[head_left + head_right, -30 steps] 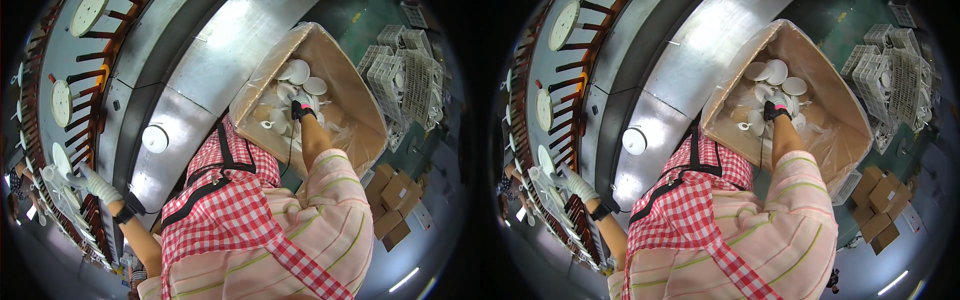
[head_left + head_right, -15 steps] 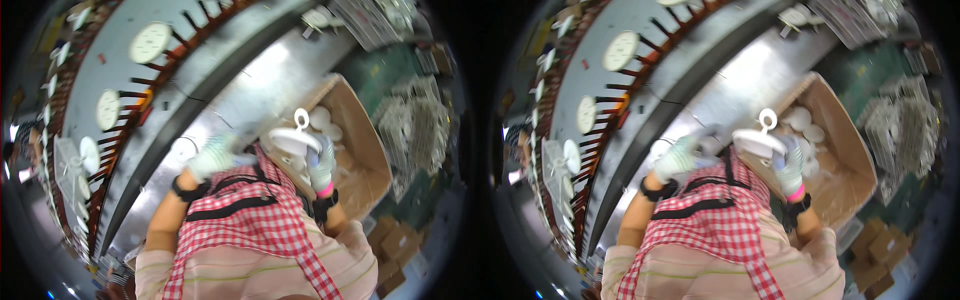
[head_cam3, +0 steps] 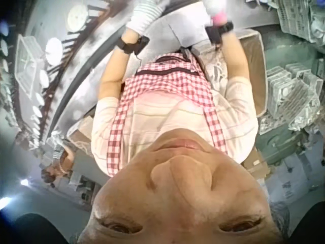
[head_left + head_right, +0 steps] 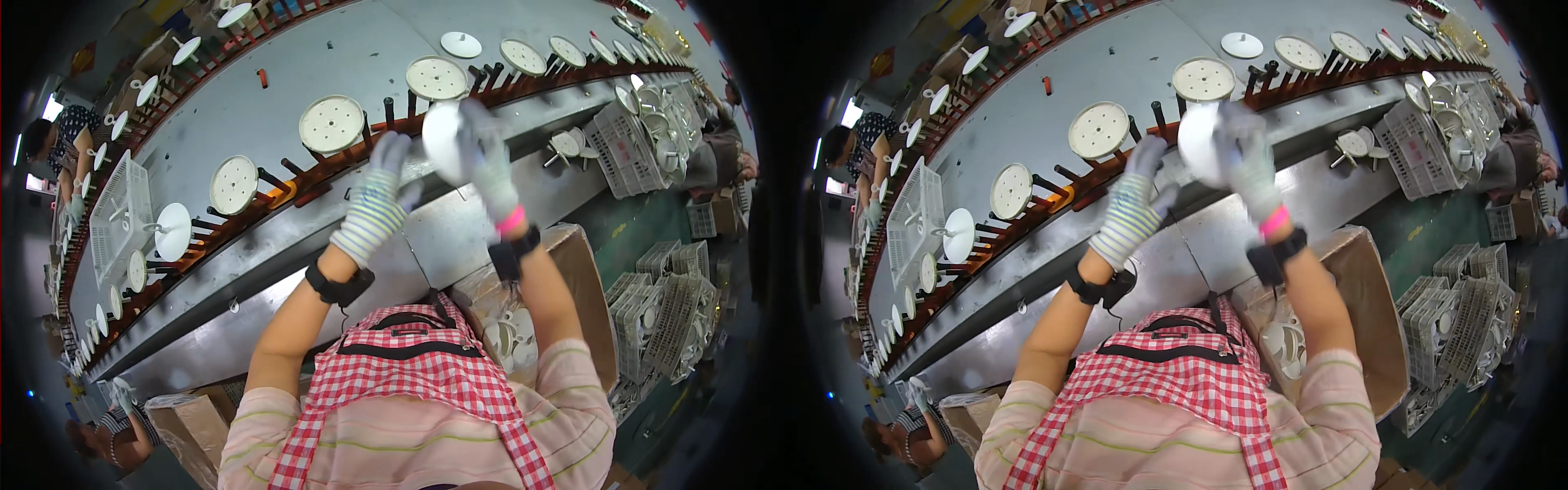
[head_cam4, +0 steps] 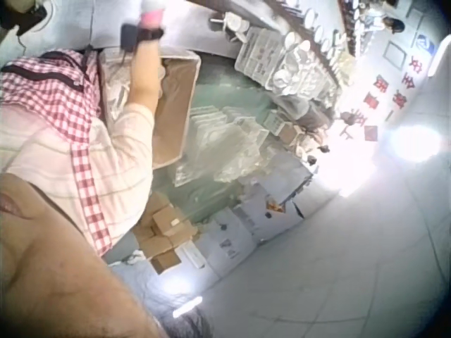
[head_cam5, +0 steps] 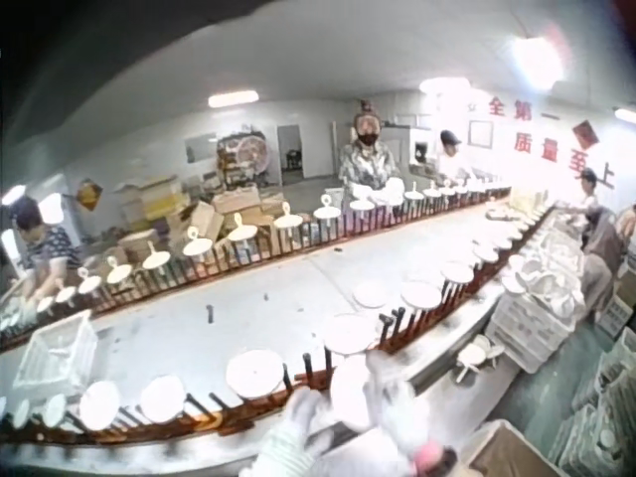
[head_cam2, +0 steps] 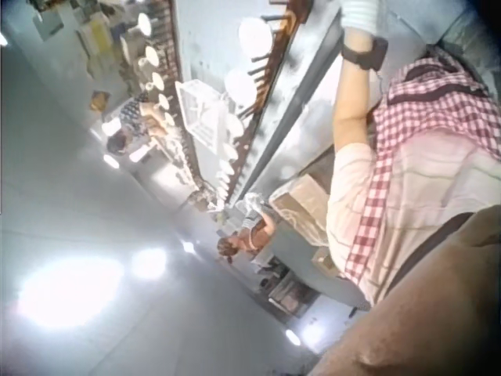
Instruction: The person picks up ceramic items from a cardboard box by hand and places them individually onto rotating circular spindles on an industrial assembly line.
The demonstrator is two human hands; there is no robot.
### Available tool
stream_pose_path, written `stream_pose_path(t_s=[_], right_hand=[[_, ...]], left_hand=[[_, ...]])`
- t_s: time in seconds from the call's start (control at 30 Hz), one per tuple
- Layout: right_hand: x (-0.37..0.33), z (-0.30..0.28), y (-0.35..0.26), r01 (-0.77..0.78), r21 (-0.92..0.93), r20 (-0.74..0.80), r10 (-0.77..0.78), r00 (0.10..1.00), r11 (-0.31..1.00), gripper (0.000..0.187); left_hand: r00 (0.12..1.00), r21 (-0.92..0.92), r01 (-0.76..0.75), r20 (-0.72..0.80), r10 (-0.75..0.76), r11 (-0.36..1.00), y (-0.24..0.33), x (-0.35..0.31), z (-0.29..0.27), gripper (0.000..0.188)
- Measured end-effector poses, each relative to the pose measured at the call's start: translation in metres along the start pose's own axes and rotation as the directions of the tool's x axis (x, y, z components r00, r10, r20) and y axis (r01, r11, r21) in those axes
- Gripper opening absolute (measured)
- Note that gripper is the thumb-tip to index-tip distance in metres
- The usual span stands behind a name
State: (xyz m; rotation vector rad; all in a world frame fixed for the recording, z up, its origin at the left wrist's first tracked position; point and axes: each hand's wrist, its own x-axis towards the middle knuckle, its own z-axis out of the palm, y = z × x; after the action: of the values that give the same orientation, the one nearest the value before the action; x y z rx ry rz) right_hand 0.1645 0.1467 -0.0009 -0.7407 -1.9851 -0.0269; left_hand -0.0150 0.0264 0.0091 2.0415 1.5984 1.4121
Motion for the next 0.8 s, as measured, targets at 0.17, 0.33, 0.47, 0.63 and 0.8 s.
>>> stream_pose_path(t_s=[0.17, 0.33, 0.47, 0.63, 0.8], right_hand=[[0.107, 0.039, 0.040, -0.214, -0.467, 0.346, 0.400, 0.849, 0.858, 0.049], [0.100, 0.089, -0.023, -0.132, -0.510, 0.512, 0.423, 0.748, 0.850, 0.046], [0.091, 0.089, -0.021, 0.145, -0.128, 0.401, -0.083, 0.912, 0.981, 0.031], [0.109, 0.123, -0.034, -0.226, 0.150, 0.524, 0.116, 0.843, 0.963, 0.033], [0.143, 0.194, -0.013, 0.055, -0.060, 0.613, -0.007, 0.790, 0.997, 0.034]], left_hand=[[0.987, -0.011, 0.154, -0.040, -0.154, 0.988, -0.014, 0.049, -0.016, 0.049], [0.905, 0.375, 0.323, 0.145, -0.399, 0.869, -0.095, 0.106, -0.027, 0.039], [0.966, 0.092, 0.183, 0.169, -0.196, 0.979, -0.172, 0.161, -0.002, 0.036], [0.942, 0.213, 0.221, 0.206, -0.265, 0.952, -0.161, 0.138, -0.037, 0.027], [0.950, 0.677, -0.231, 0.313, 0.011, 0.699, -0.195, 0.152, -0.041, 0.016]])
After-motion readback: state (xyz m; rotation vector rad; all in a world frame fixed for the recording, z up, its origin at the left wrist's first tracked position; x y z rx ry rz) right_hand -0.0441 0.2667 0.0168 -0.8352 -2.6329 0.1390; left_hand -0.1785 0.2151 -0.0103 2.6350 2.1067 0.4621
